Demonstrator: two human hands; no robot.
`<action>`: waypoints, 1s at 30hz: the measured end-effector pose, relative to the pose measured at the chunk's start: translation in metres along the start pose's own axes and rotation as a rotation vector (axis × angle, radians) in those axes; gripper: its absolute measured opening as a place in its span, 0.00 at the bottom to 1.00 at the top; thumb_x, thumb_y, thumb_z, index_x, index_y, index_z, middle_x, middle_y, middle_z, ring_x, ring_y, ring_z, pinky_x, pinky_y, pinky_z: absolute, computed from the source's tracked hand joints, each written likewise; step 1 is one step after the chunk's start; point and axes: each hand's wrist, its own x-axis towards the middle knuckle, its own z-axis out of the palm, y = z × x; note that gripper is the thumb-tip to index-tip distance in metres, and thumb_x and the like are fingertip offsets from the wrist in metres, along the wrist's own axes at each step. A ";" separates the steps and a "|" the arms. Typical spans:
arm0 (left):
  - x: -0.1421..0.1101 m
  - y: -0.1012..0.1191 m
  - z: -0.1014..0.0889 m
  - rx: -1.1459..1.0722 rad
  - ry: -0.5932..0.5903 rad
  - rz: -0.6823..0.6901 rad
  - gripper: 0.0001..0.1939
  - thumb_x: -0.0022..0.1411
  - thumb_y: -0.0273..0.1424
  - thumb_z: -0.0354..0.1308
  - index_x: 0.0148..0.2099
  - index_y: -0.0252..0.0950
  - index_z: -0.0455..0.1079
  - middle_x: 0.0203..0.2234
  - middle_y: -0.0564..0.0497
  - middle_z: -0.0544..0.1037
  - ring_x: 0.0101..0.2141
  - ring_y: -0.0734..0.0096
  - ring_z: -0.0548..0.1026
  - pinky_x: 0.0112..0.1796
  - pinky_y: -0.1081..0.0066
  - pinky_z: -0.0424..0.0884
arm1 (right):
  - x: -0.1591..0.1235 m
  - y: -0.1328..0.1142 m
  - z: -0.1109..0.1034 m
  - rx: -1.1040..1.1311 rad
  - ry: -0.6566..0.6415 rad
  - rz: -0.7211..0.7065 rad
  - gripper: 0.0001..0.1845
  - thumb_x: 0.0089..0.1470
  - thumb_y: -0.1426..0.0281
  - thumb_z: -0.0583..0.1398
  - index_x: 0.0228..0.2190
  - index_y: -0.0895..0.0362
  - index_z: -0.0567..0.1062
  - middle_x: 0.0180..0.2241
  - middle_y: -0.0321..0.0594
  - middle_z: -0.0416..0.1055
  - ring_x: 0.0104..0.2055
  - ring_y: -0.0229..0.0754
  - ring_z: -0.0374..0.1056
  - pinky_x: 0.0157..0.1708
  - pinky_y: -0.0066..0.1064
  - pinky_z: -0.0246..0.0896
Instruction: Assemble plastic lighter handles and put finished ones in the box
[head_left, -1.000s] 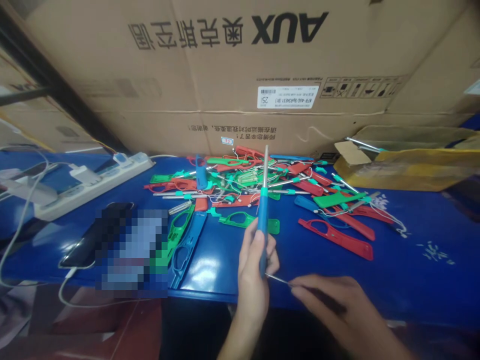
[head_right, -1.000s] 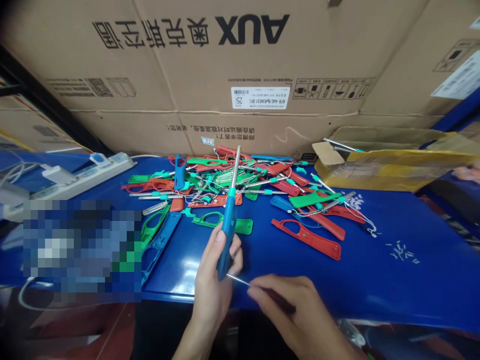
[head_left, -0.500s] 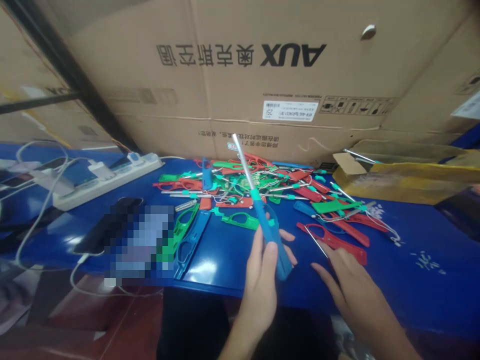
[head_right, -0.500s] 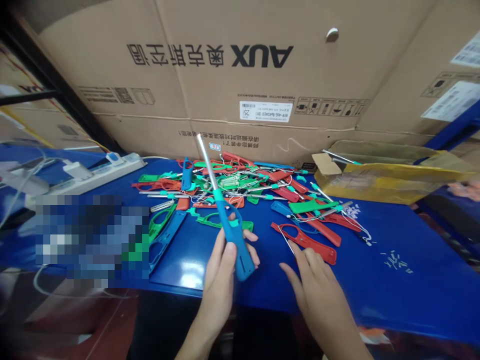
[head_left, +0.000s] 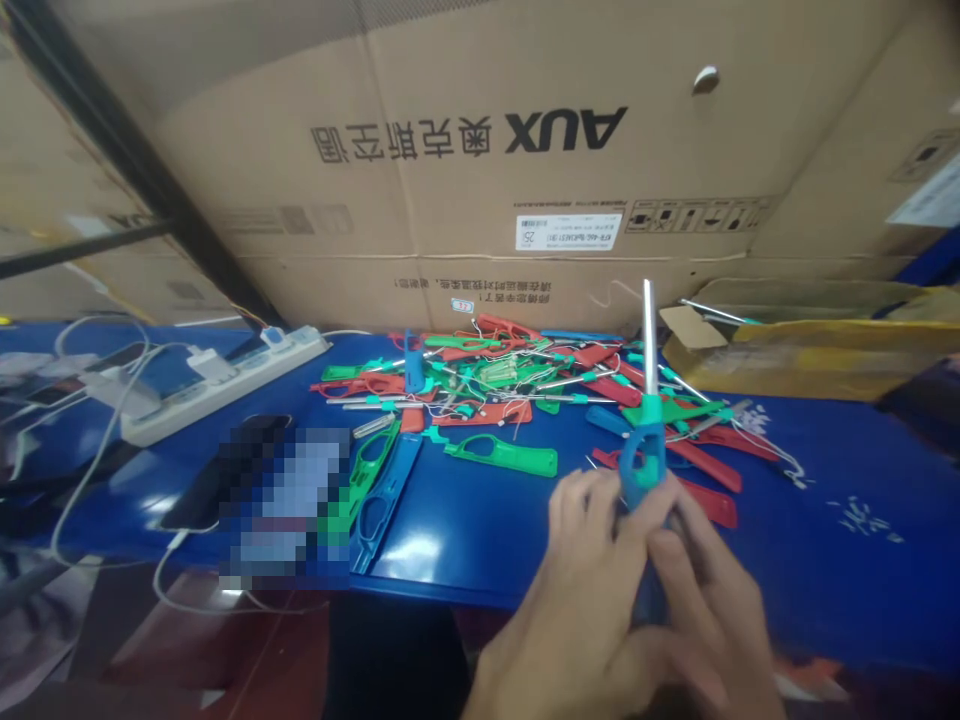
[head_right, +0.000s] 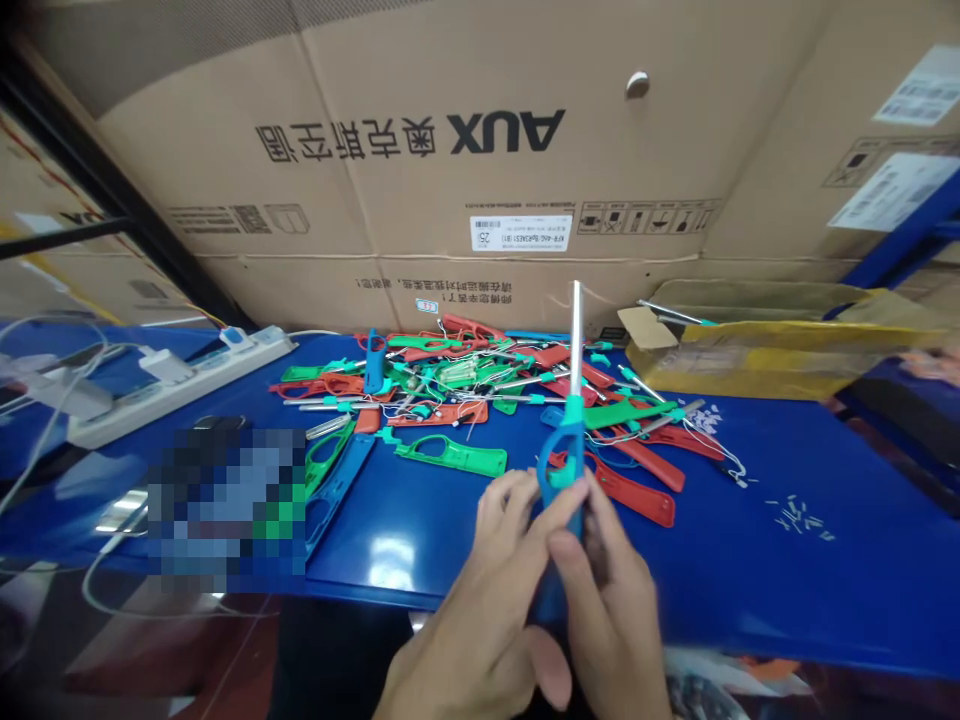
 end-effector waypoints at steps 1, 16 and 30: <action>0.000 0.003 -0.004 0.001 -0.044 0.009 0.39 0.70 0.46 0.59 0.77 0.51 0.49 0.72 0.44 0.58 0.70 0.41 0.54 0.67 0.37 0.52 | -0.001 -0.002 0.001 0.089 0.059 0.103 0.32 0.62 0.49 0.59 0.59 0.53 0.76 0.50 0.45 0.82 0.48 0.51 0.81 0.41 0.32 0.79; -0.013 -0.016 0.003 -0.228 0.492 -0.055 0.33 0.74 0.40 0.57 0.76 0.53 0.51 0.72 0.47 0.60 0.69 0.47 0.61 0.68 0.43 0.50 | 0.014 -0.009 0.007 0.617 -0.057 0.403 0.18 0.60 0.52 0.64 0.45 0.50 0.77 0.33 0.37 0.77 0.29 0.39 0.73 0.32 0.30 0.74; -0.008 -0.048 -0.029 -0.229 0.459 -0.381 0.21 0.74 0.47 0.54 0.60 0.44 0.74 0.53 0.44 0.79 0.50 0.56 0.77 0.55 0.60 0.68 | 0.038 0.018 -0.013 -0.157 0.051 0.207 0.19 0.59 0.50 0.59 0.30 0.53 0.74 0.15 0.30 0.65 0.15 0.36 0.61 0.16 0.26 0.57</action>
